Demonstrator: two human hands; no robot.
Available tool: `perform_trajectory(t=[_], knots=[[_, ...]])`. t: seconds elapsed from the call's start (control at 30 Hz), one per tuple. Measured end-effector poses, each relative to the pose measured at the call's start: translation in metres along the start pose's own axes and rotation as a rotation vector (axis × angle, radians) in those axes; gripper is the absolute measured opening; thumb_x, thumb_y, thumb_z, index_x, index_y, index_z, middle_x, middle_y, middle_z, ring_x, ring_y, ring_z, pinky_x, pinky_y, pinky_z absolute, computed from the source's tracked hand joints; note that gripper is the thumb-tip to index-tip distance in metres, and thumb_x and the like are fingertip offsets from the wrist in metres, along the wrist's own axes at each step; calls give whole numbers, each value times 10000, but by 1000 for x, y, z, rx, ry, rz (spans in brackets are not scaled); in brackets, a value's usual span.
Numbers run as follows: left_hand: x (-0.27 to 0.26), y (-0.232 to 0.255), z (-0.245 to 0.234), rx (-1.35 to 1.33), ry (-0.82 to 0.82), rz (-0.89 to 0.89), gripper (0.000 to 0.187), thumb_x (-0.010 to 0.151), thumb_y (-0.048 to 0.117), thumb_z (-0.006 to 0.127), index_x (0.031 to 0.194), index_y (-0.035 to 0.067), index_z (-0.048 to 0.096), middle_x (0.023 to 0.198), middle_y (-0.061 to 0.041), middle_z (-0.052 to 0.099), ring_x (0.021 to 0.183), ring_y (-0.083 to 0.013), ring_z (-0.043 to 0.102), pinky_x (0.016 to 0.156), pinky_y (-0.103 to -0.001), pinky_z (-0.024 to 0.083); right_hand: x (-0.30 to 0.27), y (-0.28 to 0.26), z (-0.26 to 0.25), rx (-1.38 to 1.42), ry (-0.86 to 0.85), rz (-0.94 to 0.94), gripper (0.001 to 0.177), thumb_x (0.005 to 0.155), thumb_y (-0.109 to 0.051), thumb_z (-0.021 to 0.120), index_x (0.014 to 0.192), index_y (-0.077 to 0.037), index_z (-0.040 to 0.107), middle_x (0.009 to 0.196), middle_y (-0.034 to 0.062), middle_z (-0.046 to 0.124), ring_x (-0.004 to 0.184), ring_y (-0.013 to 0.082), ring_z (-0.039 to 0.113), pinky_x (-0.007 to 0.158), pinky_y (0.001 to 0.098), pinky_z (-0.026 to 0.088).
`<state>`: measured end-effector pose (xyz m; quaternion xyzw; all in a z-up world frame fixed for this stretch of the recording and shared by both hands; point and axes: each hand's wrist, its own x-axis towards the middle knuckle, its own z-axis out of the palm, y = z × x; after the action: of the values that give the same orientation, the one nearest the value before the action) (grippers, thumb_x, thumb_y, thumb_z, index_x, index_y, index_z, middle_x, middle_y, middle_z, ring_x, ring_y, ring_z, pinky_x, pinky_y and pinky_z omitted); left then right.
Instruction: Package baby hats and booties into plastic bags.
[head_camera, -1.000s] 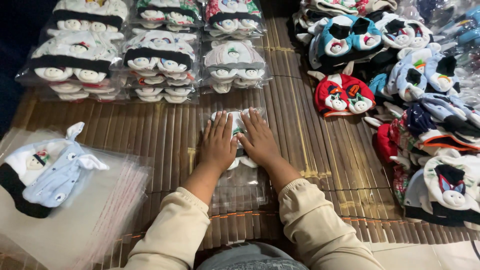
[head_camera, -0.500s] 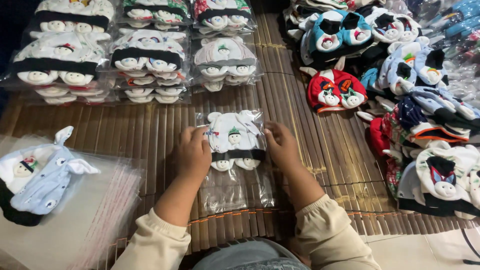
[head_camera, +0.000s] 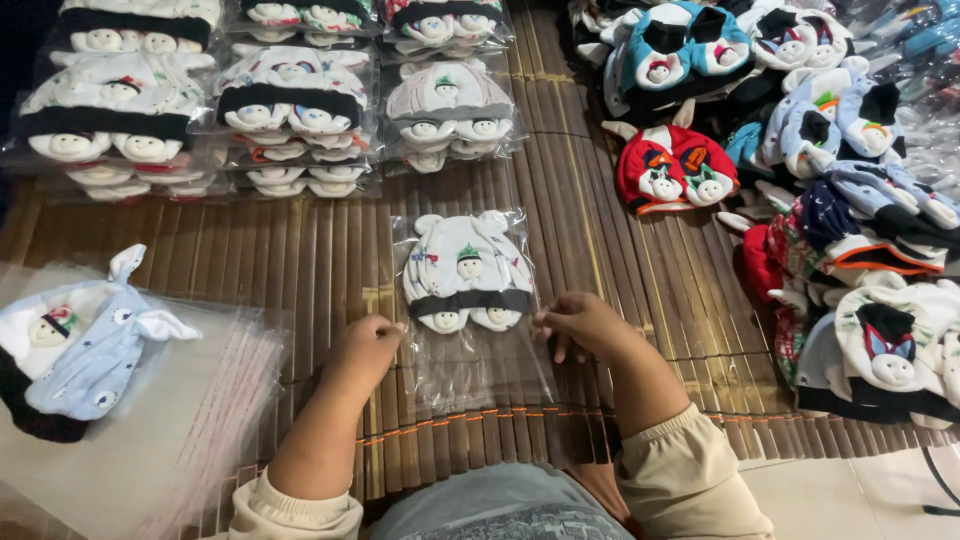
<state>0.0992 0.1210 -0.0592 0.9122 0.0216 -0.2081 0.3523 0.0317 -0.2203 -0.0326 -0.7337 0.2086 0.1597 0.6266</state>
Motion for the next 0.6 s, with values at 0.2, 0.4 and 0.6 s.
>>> perform_trajectory(t=[0.2,0.4,0.6], knots=[[38,-39,29,-59,48,35,239,849,313,679,976,139,780,650,-91,699,607,-235,719,605,-330,557,8,11,-1,48,-13,-3,205,878,-16,679,1005,140,639,807,264,679,408,281,663,217,242,392],[22,-23,21,-236,9,36,209,854,124,655,995,12,761,704,-106,672,456,-199,661,456,-287,542,18,26,-7,109,7,-4,175,845,46,698,987,134,648,842,289,707,394,274,660,212,247,391],[17,-21,19,-309,14,55,272,830,152,673,1016,-30,751,672,-132,635,411,-216,642,403,-317,529,8,15,-3,127,10,32,234,850,6,714,1038,130,650,831,253,679,401,262,663,220,225,393]])
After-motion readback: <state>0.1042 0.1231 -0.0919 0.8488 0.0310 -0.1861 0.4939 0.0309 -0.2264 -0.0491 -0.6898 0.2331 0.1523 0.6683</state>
